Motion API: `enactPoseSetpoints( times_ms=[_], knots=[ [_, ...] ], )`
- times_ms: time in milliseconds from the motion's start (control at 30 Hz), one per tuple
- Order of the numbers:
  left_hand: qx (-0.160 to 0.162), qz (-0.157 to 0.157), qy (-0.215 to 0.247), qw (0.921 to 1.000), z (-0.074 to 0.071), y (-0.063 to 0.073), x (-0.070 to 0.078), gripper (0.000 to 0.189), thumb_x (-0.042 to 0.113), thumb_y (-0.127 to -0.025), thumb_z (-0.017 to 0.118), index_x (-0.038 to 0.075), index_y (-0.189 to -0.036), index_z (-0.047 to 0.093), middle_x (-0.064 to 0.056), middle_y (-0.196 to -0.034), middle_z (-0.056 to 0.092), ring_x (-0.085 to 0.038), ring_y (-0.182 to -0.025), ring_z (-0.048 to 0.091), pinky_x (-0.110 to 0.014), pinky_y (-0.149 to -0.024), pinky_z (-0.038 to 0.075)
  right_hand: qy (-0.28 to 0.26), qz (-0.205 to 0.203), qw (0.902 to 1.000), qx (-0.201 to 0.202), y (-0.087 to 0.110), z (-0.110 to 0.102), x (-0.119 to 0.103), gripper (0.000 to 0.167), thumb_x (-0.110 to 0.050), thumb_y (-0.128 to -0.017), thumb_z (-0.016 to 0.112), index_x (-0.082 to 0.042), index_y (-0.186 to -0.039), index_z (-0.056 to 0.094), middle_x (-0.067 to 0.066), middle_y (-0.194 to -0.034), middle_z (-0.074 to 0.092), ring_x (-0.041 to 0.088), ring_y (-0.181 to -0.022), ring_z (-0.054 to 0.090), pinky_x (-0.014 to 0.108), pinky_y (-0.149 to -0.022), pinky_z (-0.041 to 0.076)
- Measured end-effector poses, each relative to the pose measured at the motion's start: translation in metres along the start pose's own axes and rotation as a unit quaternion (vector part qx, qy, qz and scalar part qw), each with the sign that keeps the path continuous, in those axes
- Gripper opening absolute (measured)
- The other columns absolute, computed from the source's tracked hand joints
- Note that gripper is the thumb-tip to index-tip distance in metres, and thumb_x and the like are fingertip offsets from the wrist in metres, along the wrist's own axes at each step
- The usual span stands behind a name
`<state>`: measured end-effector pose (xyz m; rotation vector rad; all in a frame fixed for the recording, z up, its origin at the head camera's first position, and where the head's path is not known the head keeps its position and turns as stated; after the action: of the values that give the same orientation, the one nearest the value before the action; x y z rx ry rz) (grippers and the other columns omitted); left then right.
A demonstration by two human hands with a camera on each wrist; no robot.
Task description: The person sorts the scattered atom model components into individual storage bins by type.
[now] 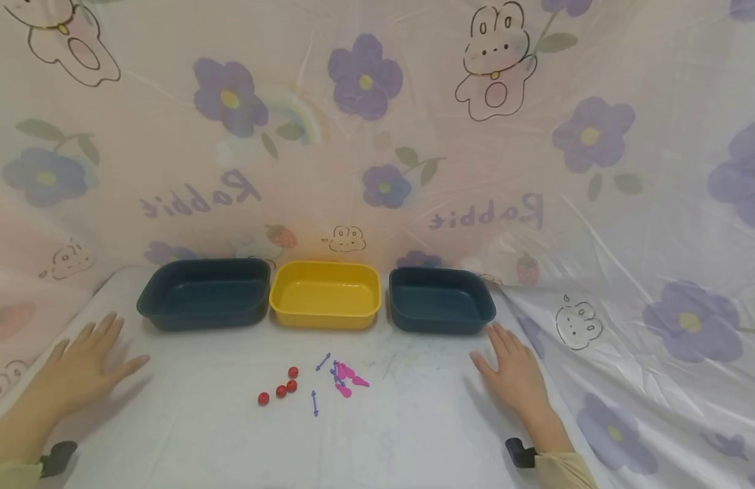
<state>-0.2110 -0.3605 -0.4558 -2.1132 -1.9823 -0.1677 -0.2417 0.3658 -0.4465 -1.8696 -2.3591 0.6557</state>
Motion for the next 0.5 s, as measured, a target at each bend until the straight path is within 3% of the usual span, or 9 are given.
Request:
enactPoseSetpoints(
  times_ms=[133, 333, 500],
  knots=[
    [0.016, 0.013, -0.008, 0.9998, -0.004, -0.004, 0.001, 0.102, 0.063, -0.102, 0.051, -0.013, -0.16, 0.014, -0.035, -0.167, 0.008, -0.06, -0.15, 0.01, -0.081, -0.112, 0.011, -0.029, -0.016, 0.9992, 0.023, -0.004, -0.001, -0.014, 0.066, -0.041, -0.101, 0.068, 0.002, -0.149, 0.052, 0.025, -0.153, 0.05, 0.05, -0.139, 0.045, 0.067, -0.108, 0.038],
    [0.057, 0.042, -0.007, 0.9975, -0.009, -0.017, -0.001, 0.096, 0.056, -0.105, 0.052, -0.012, -0.16, 0.013, -0.035, -0.166, 0.011, -0.057, -0.152, 0.008, -0.075, -0.119, 0.003, -0.084, -0.011, 0.9963, 0.013, -0.011, 0.0, -0.038, 0.057, -0.036, -0.103, 0.067, -0.002, -0.147, 0.054, 0.02, -0.154, 0.051, 0.046, -0.14, 0.045, 0.067, -0.107, 0.04],
    [0.071, 0.061, -0.007, 0.9956, -0.016, -0.027, 0.004, 0.091, 0.051, -0.106, 0.053, -0.013, -0.16, 0.016, -0.035, -0.166, 0.014, -0.057, -0.152, 0.013, -0.075, -0.118, 0.01, -0.13, -0.052, 0.9896, 0.032, -0.019, 0.004, -0.064, 0.051, -0.022, -0.099, 0.073, -0.001, -0.143, 0.058, 0.018, -0.148, 0.056, 0.042, -0.137, 0.051, 0.063, -0.106, 0.044]
  ],
)
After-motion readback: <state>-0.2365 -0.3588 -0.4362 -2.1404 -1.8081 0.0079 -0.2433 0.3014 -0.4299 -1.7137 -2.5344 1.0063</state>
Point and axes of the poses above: each hand's wrist, its own y-axis away from the middle knuckle, its own z-axis out of the palm, x = y × z, the point moved 4 cm from there along -y, towards the middle knuckle
